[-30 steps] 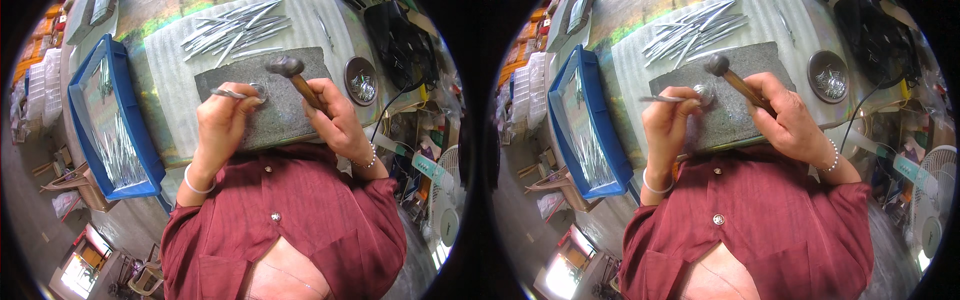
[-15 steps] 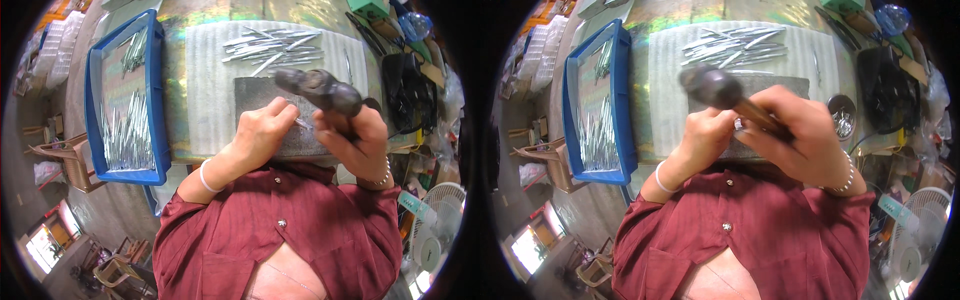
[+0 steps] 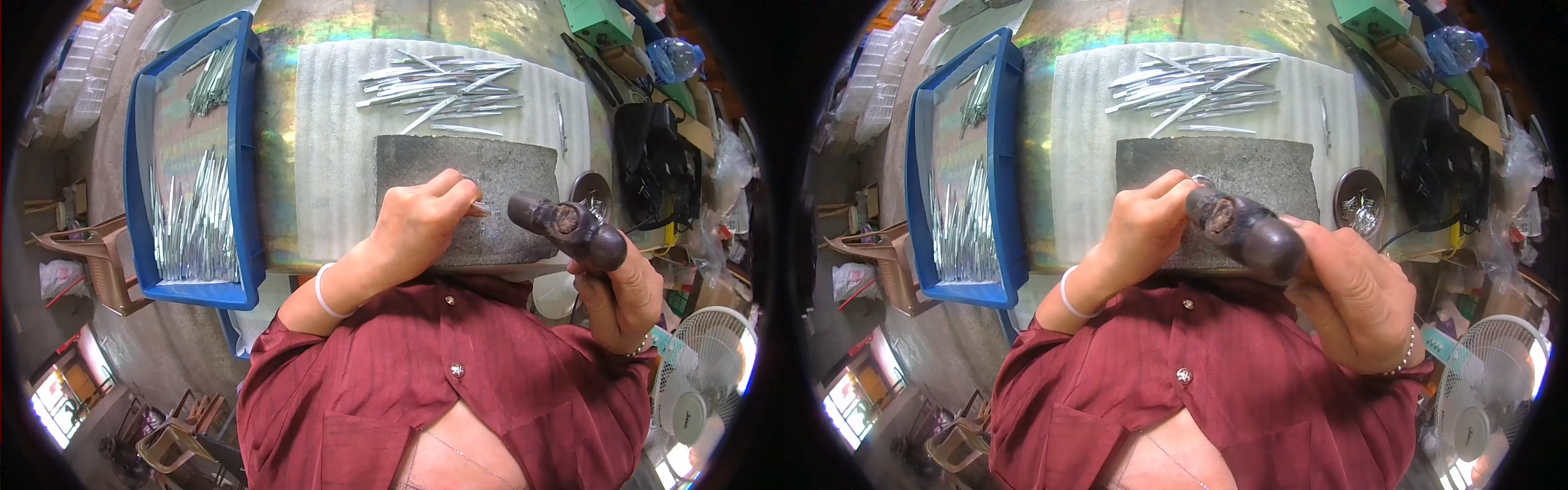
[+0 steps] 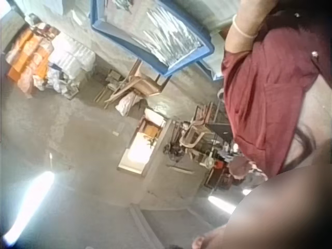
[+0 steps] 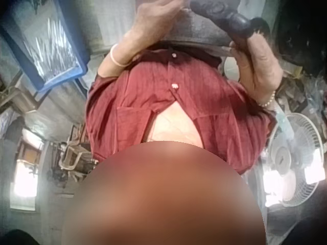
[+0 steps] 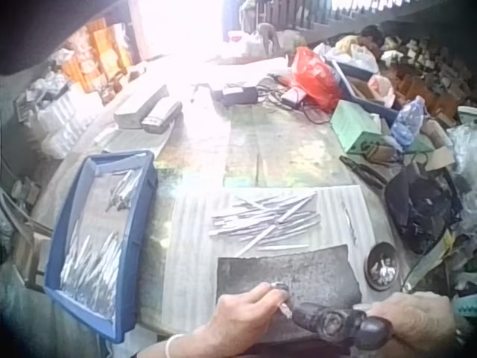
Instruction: Assembling and hammering small metal components into strips on a workbench.
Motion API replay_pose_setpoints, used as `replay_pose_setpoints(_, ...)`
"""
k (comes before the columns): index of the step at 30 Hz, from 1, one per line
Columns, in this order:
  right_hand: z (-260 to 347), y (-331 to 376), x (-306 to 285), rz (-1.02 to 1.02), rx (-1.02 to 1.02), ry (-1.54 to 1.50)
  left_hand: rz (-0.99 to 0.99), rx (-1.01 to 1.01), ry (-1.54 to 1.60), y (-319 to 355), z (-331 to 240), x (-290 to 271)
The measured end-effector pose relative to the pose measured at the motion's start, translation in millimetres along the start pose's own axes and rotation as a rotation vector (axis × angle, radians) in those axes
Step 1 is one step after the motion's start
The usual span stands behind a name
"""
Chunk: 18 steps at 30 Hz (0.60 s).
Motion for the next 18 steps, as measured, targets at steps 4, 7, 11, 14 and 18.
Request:
replay_pose_setpoints(4,-1.0,-2.9,2.9,0.070,0.005,0.040,0.020,-0.012,0.004,0.4,0.9,1.5)
replay_pose_setpoints(7,-3.2,-2.9,7.1,0.085,0.023,0.054,0.016,-0.012,0.005,0.1,-0.2,1.7)
replay_pose_setpoints(11,-0.1,-4.0,5.3,0.114,0.050,0.082,0.019,-0.003,0.008,-0.4,0.3,2.0)
replay_pose_setpoints(14,7.5,-7.4,5.9,0.126,0.031,0.159,0.047,-0.035,0.048,0.9,-2.4,0.4)
replay_pose_setpoints(18,5.8,-0.3,-5.6,0.193,0.104,0.291,0.018,0.003,-0.027,-6.4,5.2,-0.9)
Point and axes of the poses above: each hand's wrist, its own y-axis away from the middle knuckle, its own x-axis out of the palm, z = x × y, the point moved 3 cm from there along -y, towards the middle knuckle, and after that the axes turned 4 degrees about x, right-handed, at the moved point
